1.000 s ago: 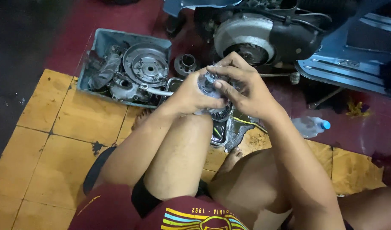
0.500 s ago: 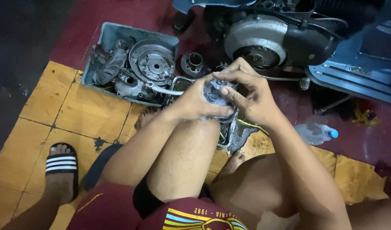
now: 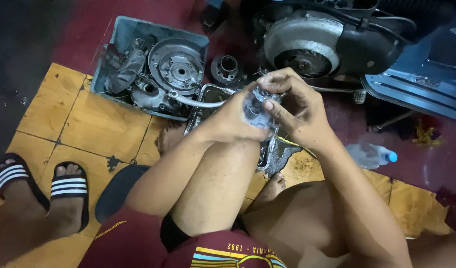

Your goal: The person scrubs a small metal engine part with a wire brush, then rinses it with water from a plastic bottle. They continue scrubbing the part with a toothbrush and their fingers, removing grime from crevices.

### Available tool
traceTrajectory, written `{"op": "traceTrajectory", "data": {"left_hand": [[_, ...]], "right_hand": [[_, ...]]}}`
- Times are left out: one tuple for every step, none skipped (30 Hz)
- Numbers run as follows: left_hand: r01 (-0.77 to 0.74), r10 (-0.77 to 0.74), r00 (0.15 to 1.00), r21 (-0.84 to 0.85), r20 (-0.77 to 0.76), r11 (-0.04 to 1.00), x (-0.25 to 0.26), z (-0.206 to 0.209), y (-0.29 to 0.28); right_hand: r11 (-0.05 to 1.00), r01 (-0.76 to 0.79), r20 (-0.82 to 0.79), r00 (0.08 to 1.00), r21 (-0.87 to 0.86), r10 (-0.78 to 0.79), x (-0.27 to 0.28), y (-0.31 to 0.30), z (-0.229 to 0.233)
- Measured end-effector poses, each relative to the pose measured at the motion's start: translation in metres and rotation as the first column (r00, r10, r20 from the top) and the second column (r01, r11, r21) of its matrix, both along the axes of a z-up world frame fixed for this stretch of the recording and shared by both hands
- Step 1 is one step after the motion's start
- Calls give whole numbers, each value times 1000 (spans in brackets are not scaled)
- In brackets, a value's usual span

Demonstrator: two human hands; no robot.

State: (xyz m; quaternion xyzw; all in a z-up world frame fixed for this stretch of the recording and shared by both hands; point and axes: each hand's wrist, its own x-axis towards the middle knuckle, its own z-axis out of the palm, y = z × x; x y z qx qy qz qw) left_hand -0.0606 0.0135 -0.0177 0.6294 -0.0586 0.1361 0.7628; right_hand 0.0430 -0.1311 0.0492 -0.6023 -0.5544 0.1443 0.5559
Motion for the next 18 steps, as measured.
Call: {"op": "traceTrajectory", "data": {"left_hand": [[4, -4, 1000, -47, -3, 999, 0, -4, -2], [7, -8, 1000, -93, -6, 996, 1, -8, -4], [6, -7, 1000, -95, -11, 995, 7, -12, -2], [7, -4, 1000, -102, 29, 995, 13, -17, -1], [8, -1, 998, -109, 68, 994, 18, -22, -1], [6, 0, 998, -112, 61, 994, 19, -9, -1], [3, -2, 1000, -69, 6, 998, 22, 5, 1], [1, -3, 999, -25, -48, 1000, 25, 20, 3], [-1, 0, 999, -21, -52, 1000, 28, 34, 4], [-2, 2, 999, -4, -38, 1000, 31, 48, 5], [-4, 4, 1000, 13, -24, 1000, 33, 62, 5], [-9, 9, 1000, 17, -28, 1000, 38, 67, 1], [-39, 39, 999, -28, -16, 999, 44, 74, -2], [-69, 69, 998, -74, -4, 995, 50, 80, -4], [-76, 76, 997, -67, -3, 995, 53, 86, -7], [-108, 99, 992, -112, -83, 988, 55, 91, -10], [-141, 117, 980, -154, -158, 978, 59, 97, -13], [-146, 123, 980, -146, -153, 978, 59, 102, -14]], "right_hand": [[1000, -2, 18, 1000, 7, 2, 0, 1, 2], [1000, -4, 36, 999, 13, 3, 1, 2, 4], [1000, -5, 32, 999, 11, 5, 4, 4, 4], [999, -11, 59, 998, 35, 9, 7, 6, 4], [998, -18, 85, 996, 58, 13, 10, 7, 4], [998, -19, 78, 997, 55, 15, 11, 4, 9], [998, -5, 122, 993, 55, -1, 12, 3, 15], [998, 8, 166, 986, 56, -17, 13, 3, 21], [998, 6, 162, 987, 60, -15, 14, 2, 25], [992, 45, 148, 987, 115, -62, 15, 1, 30], [982, 83, 131, 986, 169, -106, 16, 0, 35], [982, 79, 127, 987, 173, -102, 20, -3, 36], [976, 82, 170, 978, 203, -118, 25, -6, 39], [969, 84, 211, 968, 232, -135, 30, -8, 42], [968, 77, 211, 969, 239, -129, 33, -11, 41], [965, 37, 198, 976, 259, -91, 37, -14, 41], [960, -2, 190, 980, 280, -54, 41, -18, 41], [958, -8, 194, 980, 288, -50, 41, -20, 35]]}}
